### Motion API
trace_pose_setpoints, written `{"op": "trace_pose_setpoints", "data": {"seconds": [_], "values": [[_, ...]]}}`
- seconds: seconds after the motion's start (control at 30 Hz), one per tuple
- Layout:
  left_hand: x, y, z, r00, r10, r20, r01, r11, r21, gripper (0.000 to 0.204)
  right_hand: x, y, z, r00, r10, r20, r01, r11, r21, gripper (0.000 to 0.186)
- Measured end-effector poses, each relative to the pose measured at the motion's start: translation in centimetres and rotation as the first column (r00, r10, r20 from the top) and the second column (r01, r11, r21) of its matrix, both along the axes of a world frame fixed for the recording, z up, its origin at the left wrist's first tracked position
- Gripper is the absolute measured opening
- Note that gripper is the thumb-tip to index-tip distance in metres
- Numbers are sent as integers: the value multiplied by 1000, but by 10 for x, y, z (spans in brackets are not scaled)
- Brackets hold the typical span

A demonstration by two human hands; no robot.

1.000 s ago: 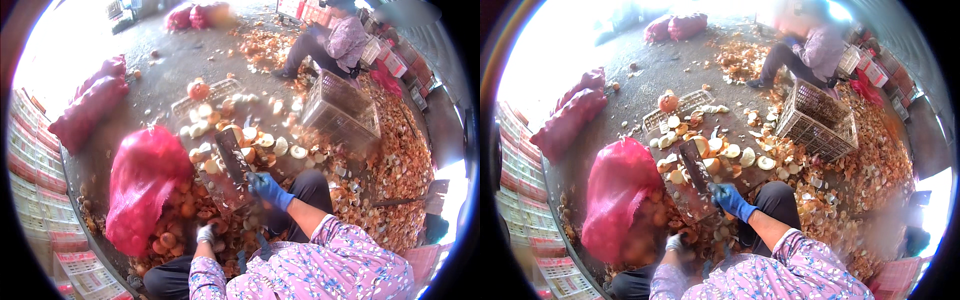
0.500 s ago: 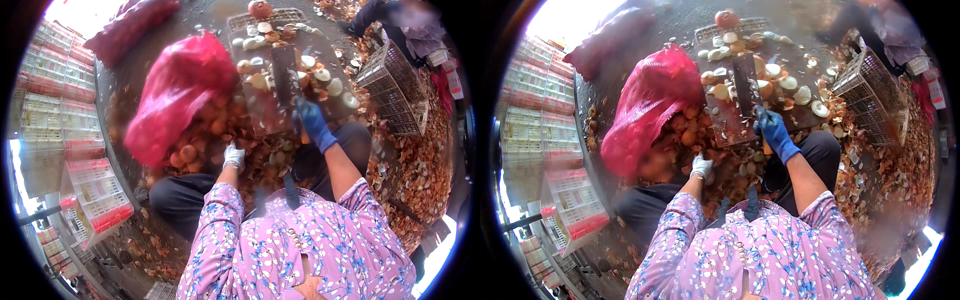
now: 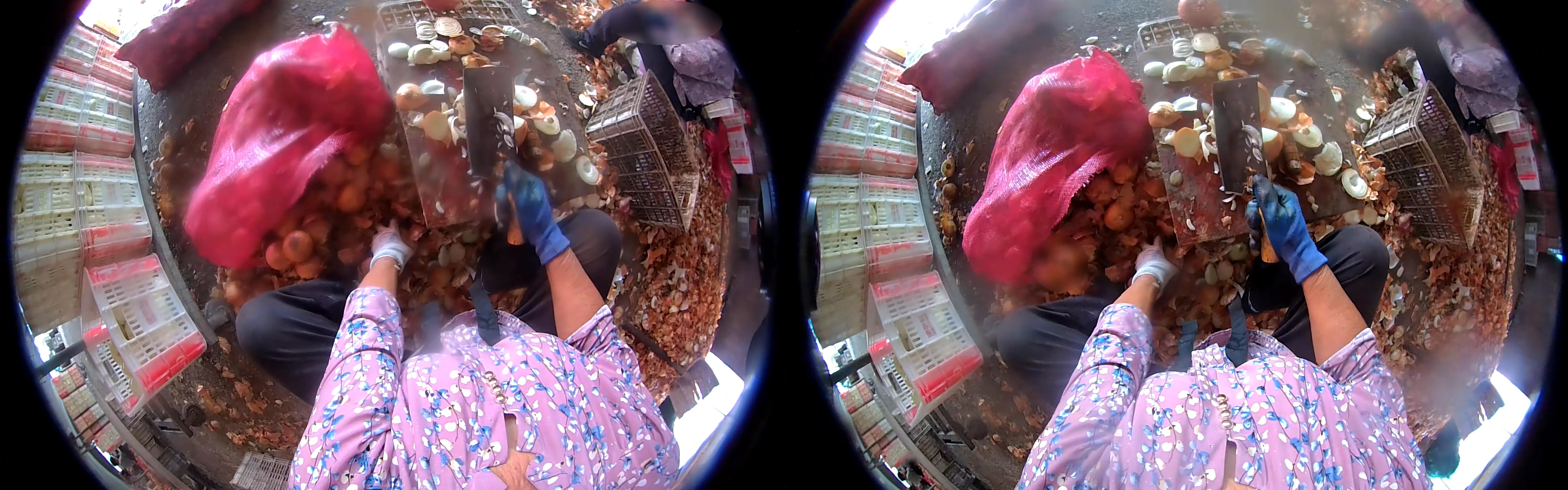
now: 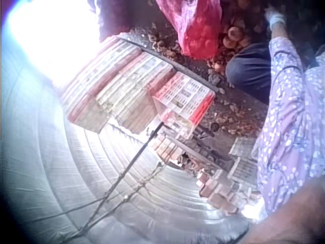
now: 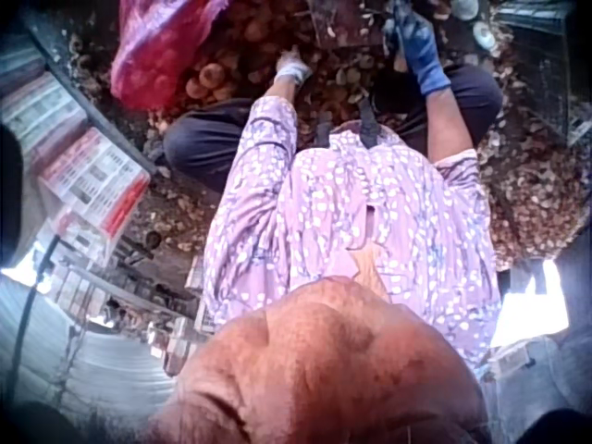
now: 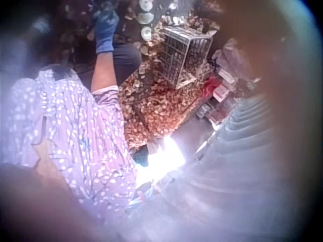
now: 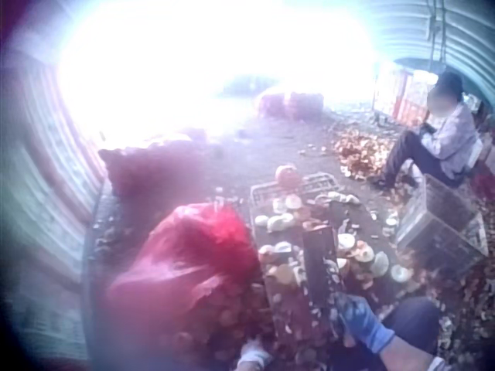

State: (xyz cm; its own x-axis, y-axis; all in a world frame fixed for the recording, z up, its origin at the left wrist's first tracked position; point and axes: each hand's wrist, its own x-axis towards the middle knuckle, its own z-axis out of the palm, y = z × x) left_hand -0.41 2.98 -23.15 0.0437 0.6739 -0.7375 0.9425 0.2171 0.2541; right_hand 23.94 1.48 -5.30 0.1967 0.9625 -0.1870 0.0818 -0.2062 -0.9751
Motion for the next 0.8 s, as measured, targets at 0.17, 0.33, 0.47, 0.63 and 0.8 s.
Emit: {"op": "trace_pose_setpoints", "data": {"seconds": [0.17, 0.33, 0.47, 0.63, 0.8], "values": [[-32, 1, -4, 465, 730, 501, -701, 649, -296, 96, 8, 4, -11, 996, 11, -86, -11, 1000, 1, 48], [-67, 37, 46, 362, 540, 760, -630, 743, -227, 84, -8, 10, 10, 984, -27, -177, 21, 999, -34, 46], [-57, 52, 171, 462, 328, 824, -487, 871, -74, 84, -7, 8, 2, 997, 5, -80, 12, 979, 204, 40], [-11, 9, 185, 636, -117, 763, -387, 806, 447, 100, -11, -26, 43, 926, 156, 345, -314, 826, 469, 27], [19, -7, 189, 627, -69, 776, -405, 822, 401, 100, -20, -61, 65, 866, 235, 442, -397, 860, 320, 20]]}}
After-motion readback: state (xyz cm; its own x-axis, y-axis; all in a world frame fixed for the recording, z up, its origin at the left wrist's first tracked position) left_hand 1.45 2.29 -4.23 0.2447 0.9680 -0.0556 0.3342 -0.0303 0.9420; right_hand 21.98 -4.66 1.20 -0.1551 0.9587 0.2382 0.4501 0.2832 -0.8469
